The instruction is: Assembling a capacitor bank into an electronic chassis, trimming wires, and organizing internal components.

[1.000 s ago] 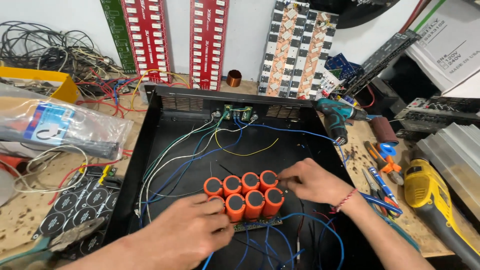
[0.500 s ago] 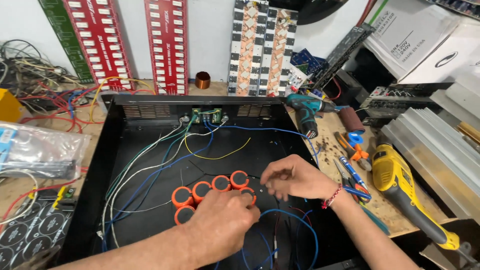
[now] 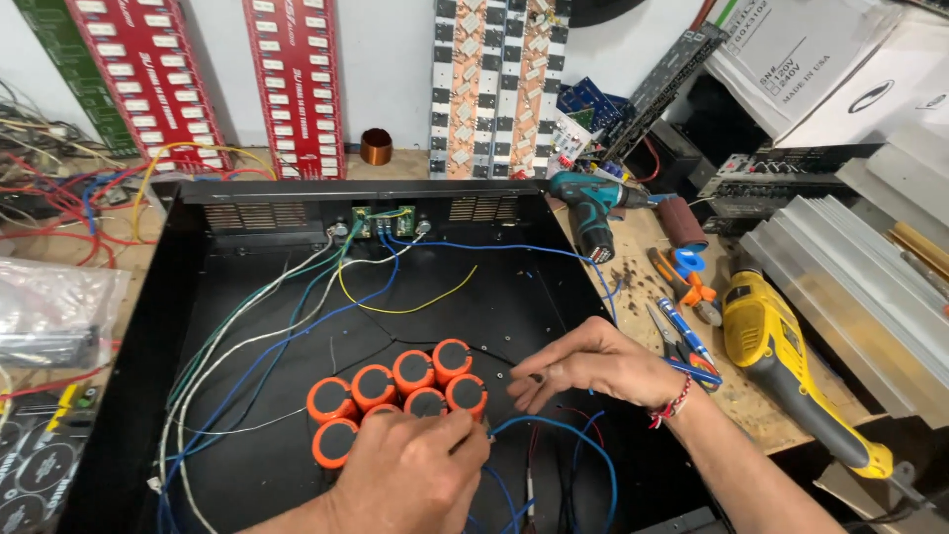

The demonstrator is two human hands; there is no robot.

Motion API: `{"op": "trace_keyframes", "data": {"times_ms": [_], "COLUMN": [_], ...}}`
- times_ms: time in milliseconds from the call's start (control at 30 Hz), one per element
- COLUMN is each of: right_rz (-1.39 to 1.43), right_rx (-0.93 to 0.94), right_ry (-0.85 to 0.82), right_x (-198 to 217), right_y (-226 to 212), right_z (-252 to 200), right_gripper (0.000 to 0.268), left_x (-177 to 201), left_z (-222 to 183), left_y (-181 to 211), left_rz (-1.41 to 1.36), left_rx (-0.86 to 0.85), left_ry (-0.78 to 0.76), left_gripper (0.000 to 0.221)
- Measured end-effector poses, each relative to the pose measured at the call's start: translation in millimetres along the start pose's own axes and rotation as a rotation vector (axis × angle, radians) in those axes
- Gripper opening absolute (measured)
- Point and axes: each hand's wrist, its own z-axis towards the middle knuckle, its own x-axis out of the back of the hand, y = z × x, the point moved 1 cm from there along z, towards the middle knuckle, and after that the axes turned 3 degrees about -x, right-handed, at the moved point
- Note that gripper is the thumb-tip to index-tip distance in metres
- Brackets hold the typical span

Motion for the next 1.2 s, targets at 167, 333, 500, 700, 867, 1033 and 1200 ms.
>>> {"op": "trace_keyframes", "data": {"times_ms": [167, 333, 500, 700, 867, 1033, 1200], "right_rz": [0.057, -0.037, -0.136, -0.249, -0.313, -0.320, -0.342], "right_rx": [0.026, 0.011, 0.033, 0.022, -0.003, -0.019, -0.033], "right_ry": [-0.005, 0.006, -0.001, 0.029, 0.056, 0.064, 0.077], "right_x": [4.2, 2.6, -2.3, -2.6, -3.1, -4.5, -6.1], "right_y": [6.2, 2.8, 0.1, 2.4, 1.9, 0.3, 0.7], "right_z": [-1.7, -2.4, -2.6, 0.0, -0.4, -1.0, -1.4], "right_gripper": [0.044, 0.046, 0.049, 0.054, 0.055, 0.054, 0.055], "left_x": [-1.1, -2.6, -4.9, -6.6, -10.1, -10.3, -13.1], "left_z": [-3.1, -3.7, -5.2, -6.7, -8.3, -7.8, -9.5], "left_y": [0.9, 1.5, 2.4, 2.1, 2.0, 2.5, 2.5], "left_rz": [-0.080, -0.075, -0.089, -0.126, -0.108, -0.101, -0.082], "left_rx": [0.002, -0.014, 0.008, 0.052, 0.068, 0.072, 0.071], "left_ry": [-0.020, -0.015, -0.036, -0.106, -0.131, -0.149, -0.139], "left_gripper": [0.005, 0.012, 0.008, 0.003, 0.005, 0.006, 0.007]}}
